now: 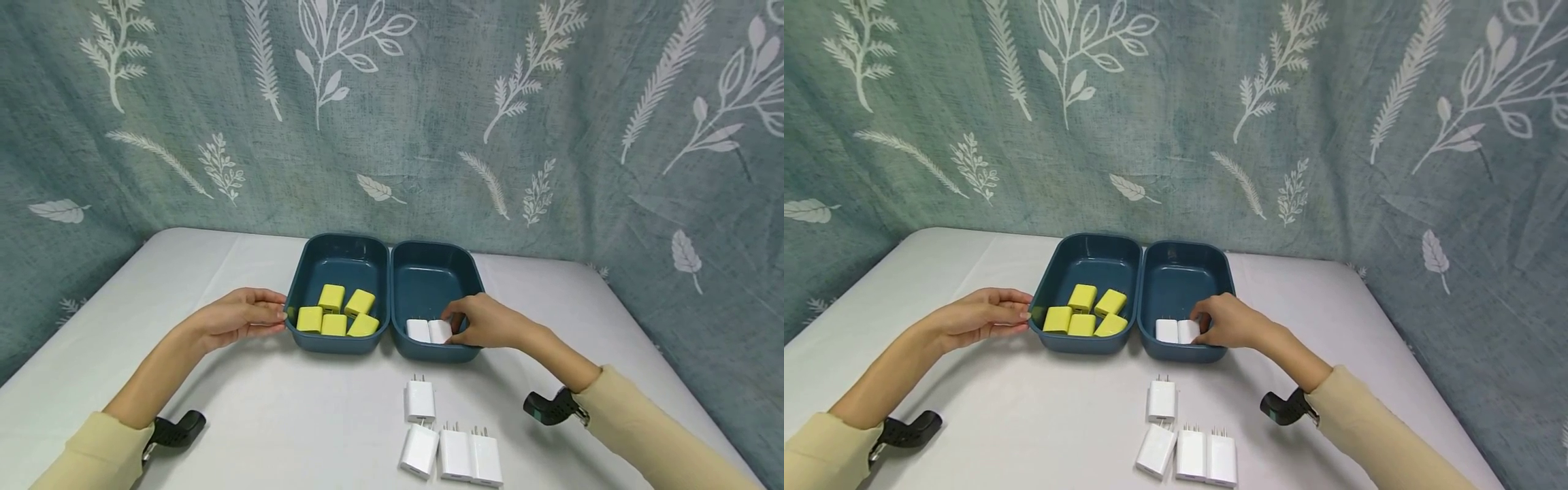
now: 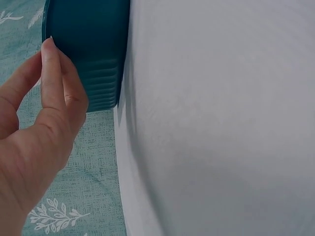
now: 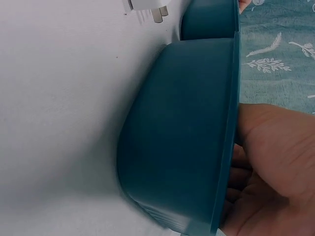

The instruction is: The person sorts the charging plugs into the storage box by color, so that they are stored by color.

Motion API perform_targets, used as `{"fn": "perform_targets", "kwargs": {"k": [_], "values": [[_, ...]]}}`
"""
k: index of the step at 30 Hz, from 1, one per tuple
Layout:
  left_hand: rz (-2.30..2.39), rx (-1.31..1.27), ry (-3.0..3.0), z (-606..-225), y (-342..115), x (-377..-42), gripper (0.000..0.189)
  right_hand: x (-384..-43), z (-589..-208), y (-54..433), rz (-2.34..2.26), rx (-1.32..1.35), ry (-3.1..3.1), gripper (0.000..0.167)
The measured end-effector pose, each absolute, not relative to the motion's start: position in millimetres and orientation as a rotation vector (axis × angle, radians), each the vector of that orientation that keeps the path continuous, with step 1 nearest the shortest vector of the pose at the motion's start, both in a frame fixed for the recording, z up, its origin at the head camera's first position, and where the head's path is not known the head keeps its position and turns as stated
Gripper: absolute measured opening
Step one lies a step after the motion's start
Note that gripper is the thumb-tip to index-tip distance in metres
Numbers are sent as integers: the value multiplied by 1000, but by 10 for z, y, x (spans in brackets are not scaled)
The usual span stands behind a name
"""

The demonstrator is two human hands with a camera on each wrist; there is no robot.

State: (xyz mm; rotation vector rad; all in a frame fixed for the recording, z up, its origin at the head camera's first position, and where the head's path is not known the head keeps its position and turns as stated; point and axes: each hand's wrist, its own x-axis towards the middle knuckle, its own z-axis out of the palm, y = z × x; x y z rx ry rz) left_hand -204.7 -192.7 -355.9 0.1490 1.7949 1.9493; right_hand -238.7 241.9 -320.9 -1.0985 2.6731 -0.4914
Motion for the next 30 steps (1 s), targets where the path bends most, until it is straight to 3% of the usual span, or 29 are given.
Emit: {"fn": "perform_targets", "kwargs": {"k": [30], "values": [[1957,167,1775,-3538,-1927,-2033,47,-1705,-2902,2405,-908,-1086,2721,33]]}}
